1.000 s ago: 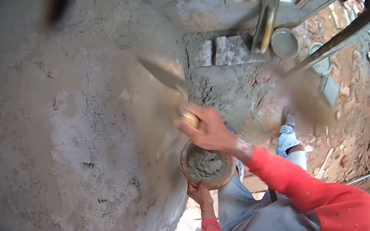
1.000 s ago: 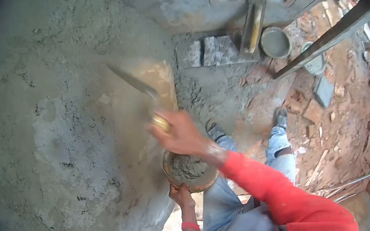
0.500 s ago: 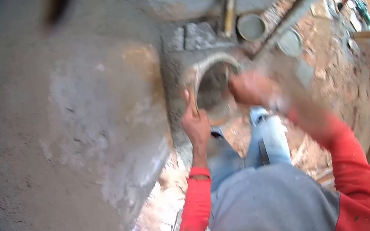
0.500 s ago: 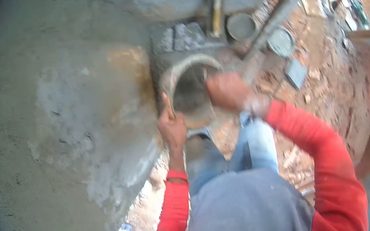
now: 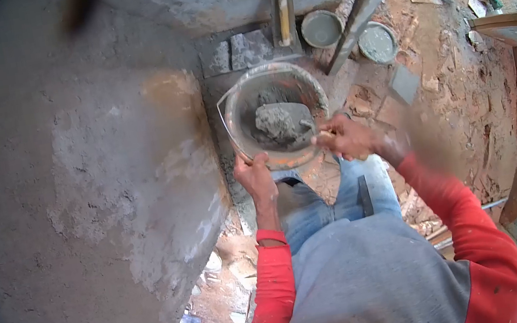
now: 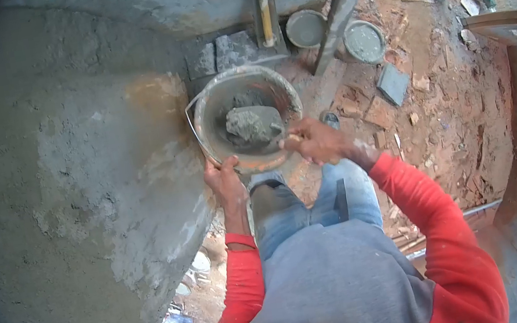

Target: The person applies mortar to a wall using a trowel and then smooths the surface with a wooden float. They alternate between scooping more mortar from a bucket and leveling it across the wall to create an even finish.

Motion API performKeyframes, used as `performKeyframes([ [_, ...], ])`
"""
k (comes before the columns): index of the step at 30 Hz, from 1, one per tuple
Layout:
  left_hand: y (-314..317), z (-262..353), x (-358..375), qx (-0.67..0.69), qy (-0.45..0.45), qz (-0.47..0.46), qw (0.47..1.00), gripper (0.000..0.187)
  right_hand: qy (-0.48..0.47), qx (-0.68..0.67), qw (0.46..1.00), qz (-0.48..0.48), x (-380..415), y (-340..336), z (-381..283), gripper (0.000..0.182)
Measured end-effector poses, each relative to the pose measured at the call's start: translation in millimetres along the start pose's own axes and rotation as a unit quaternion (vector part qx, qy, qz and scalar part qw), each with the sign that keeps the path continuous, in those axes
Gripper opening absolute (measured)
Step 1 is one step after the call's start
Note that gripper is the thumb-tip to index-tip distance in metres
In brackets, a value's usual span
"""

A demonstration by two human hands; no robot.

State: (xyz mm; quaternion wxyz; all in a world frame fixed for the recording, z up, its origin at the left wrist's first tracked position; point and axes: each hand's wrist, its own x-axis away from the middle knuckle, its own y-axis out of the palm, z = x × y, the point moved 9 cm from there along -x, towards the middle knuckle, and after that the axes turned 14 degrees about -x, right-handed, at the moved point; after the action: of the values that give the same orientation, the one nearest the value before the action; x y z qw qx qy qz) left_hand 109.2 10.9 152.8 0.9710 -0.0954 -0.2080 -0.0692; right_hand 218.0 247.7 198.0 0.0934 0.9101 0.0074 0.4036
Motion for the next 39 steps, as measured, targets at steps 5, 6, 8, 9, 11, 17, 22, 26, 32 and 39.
performKeyframes([
  [5,-18,-26,-16,-0.028,-0.041,0.043,0.998,0.054,0.0,-0.215,0.974,-0.067,-33,30,-8,0.039],
  [6,-26,-28,-23,-0.045,-0.043,0.061,0.996,0.053,-0.007,-0.272,0.958,-0.093,-46,40,-19,0.037],
  [8,-46,-57,-43,-0.009,-0.059,0.054,0.997,0.05,-0.006,-0.387,0.911,-0.144,-72,64,-37,0.035],
  [9,-58,-70,-48,0.005,-0.072,0.047,0.996,0.048,-0.038,-0.44,0.88,-0.176,-90,73,-47,0.032],
  [11,-82,-80,-59,-0.02,-0.1,0.055,0.993,0.046,-0.078,-0.508,0.837,-0.186,-129,75,-74,0.028],
  [17,-190,-92,-75,-0.06,-0.149,0.06,0.985,0.047,-0.329,-0.4,0.843,0.147,-208,-10,-162,0.019],
  [22,-280,-108,-46,-0.055,-0.185,0.118,0.974,0.048,-0.345,-0.211,0.662,0.63,-287,-38,-185,0.023],
  [26,-307,-126,-37,-0.055,-0.169,0.125,0.976,0.055,-0.34,0.009,0.878,0.338,-472,87,-219,0.045],
  [32,-305,-149,-38,-0.006,-0.209,0.158,0.965,0.049,-0.32,-0.119,0.913,0.222,-405,196,-146,0.02],
  [39,-300,-154,-20,-0.082,-0.236,0.149,0.957,0.041,-0.231,-0.478,0.838,0.13,-626,151,-206,0.012],
])
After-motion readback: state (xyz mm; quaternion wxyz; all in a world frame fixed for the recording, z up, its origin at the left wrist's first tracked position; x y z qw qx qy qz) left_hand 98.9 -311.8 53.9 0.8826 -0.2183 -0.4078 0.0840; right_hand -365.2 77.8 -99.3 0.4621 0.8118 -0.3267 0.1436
